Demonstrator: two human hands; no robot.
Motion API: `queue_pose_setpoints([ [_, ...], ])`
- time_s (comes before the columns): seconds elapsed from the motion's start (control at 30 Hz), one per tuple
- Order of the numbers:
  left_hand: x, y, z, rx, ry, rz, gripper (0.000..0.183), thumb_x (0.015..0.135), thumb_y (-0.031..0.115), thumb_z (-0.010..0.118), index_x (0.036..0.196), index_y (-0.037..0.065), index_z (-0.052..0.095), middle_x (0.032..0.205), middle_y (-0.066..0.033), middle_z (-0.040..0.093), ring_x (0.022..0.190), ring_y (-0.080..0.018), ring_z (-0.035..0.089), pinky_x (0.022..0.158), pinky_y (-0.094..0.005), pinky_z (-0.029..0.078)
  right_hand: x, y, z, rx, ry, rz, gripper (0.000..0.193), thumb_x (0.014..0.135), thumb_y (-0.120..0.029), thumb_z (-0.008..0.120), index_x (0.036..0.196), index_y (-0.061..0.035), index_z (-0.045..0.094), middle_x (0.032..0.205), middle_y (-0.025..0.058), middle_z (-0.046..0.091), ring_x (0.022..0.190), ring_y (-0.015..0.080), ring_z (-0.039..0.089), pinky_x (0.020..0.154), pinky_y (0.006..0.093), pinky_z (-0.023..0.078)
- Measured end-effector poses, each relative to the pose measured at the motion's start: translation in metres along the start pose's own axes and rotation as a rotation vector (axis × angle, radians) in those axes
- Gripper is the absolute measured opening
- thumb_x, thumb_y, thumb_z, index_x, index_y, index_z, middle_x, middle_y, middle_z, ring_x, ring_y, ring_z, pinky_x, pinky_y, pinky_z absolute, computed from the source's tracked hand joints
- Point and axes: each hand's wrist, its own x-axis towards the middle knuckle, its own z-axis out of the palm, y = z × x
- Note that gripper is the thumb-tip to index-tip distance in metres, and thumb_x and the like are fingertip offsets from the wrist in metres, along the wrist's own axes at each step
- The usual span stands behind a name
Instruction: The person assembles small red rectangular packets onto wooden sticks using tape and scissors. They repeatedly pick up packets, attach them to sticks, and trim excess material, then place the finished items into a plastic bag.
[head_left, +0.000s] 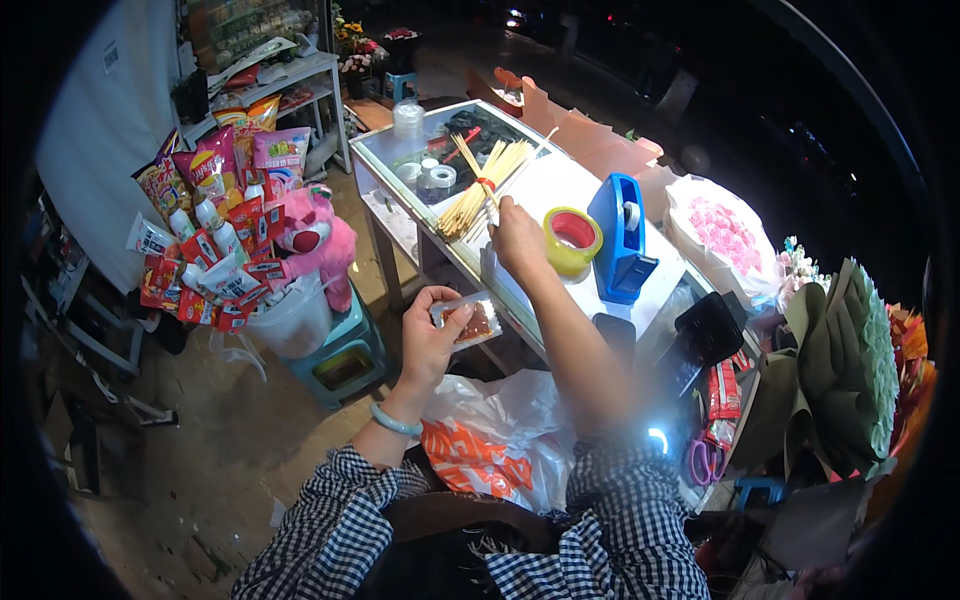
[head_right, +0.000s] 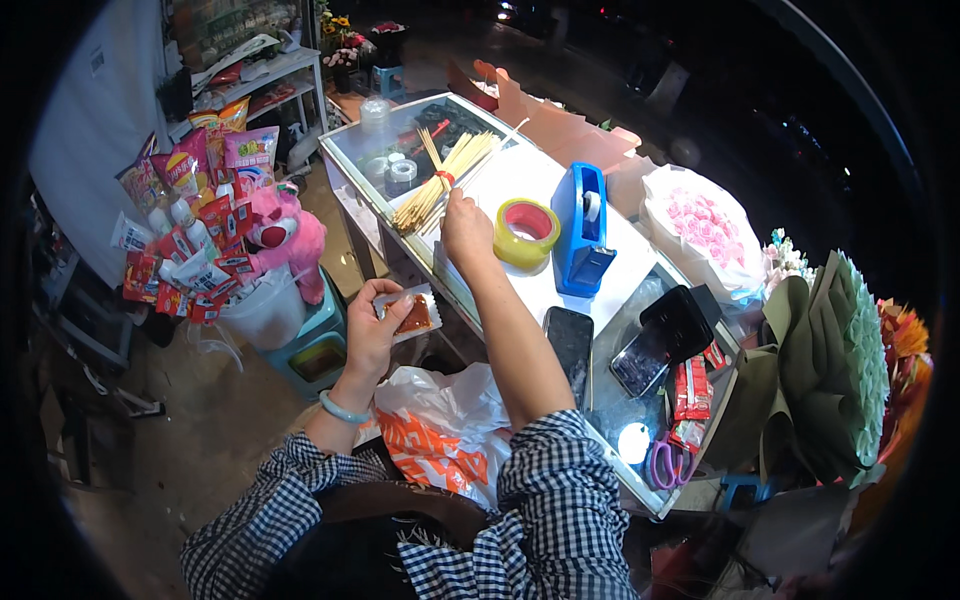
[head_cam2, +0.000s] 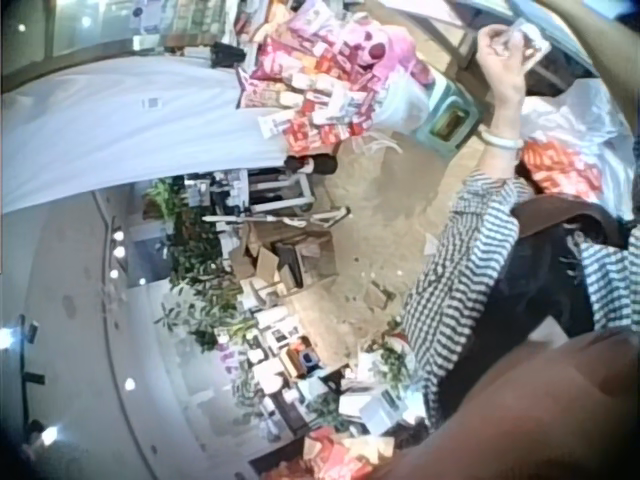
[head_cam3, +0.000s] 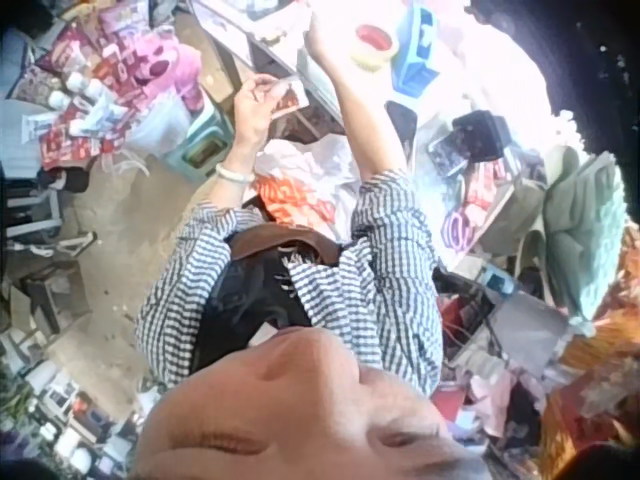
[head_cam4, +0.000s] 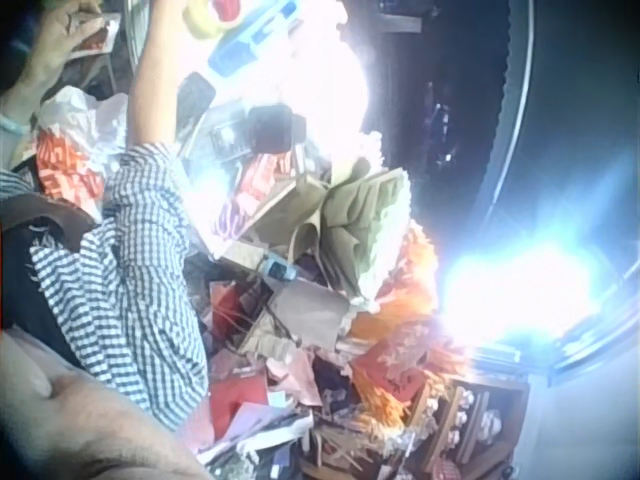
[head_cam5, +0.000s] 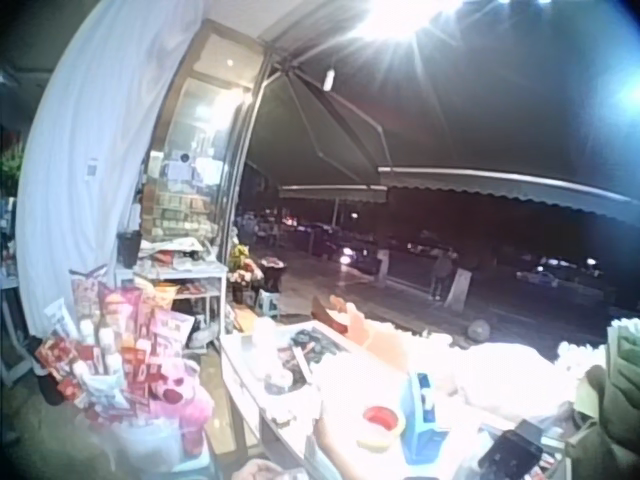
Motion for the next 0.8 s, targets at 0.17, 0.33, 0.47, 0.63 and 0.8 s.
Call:
queue_pose_setpoints([
  [0.17, -0.001, 0.004, 0.006, 0.136, 0.025, 0.093, 0.036, 0.087, 0.010, 0.064, 0.117, -0.002, 0.048, 0.093, -0.0048, 0.062, 0.083, -0.0092, 0.059, 0.076, -0.0229, 0.048, 0.013, 0.013, 0.022, 0.004, 0.004, -0.008, 0.010, 0.081, -0.001, 0.050, 0.090, 0.0016, 0.051, 0.087, 0.0228, 0.062, 0.079, 0.0388, 0.063, 0.069, 0.0462, 0.051],
  [0.33, -0.006, 0.003, 0.013, 0.387, 0.026, 0.265, 0.028, 0.087, 0.008, 0.063, 0.112, 0.000, 0.054, 0.095, -0.0101, 0.066, 0.085, -0.0162, 0.063, 0.077, -0.0276, 0.049, 0.013, 0.021, 0.022, 0.077, 0.063, 0.020, 0.009, 0.081, 0.000, 0.049, 0.089, 0.0026, 0.051, 0.086, 0.0232, 0.061, 0.079, 0.0407, 0.062, 0.070, 0.0473, 0.050],
  [0.47, -0.006, 0.011, 0.009, 0.708, -0.058, 0.909, 0.023, 0.085, 0.003, 0.063, 0.108, 0.004, 0.060, 0.098, -0.0120, 0.067, 0.085, -0.0242, 0.066, 0.076, -0.0325, 0.050, 0.017, 0.017, 0.030, 0.205, 0.124, 0.064, 0.010, 0.080, -0.003, 0.053, 0.088, 0.0017, 0.052, 0.083, 0.0233, 0.062, 0.079, 0.0413, 0.061, 0.071, 0.0483, 0.049],
  [0.63, -0.018, 0.021, 0.002, 0.903, -0.150, 1.098, 0.026, 0.070, 0.005, 0.070, 0.094, 0.012, 0.067, 0.101, -0.0021, 0.067, 0.098, -0.0197, 0.058, 0.086, -0.0345, 0.044, 0.027, 0.015, 0.038, 0.189, 0.052, 0.091, 0.017, 0.079, -0.006, 0.058, 0.095, -0.0012, 0.053, 0.081, 0.0229, 0.063, 0.079, 0.0406, 0.061, 0.072, 0.0475, 0.047],
  [0.8, -0.028, 0.020, 0.002, 0.997, -0.089, 1.124, 0.035, 0.066, 0.001, 0.074, 0.095, 0.019, 0.066, 0.104, -0.0016, 0.054, 0.098, -0.0229, 0.049, 0.081, -0.0378, 0.044, 0.011, 0.016, 0.019, 0.198, 0.042, 0.063, 0.019, 0.080, -0.003, 0.053, 0.098, -0.0017, 0.051, 0.078, 0.0236, 0.063, 0.077, 0.0411, 0.061, 0.069, 0.0491, 0.048],
])
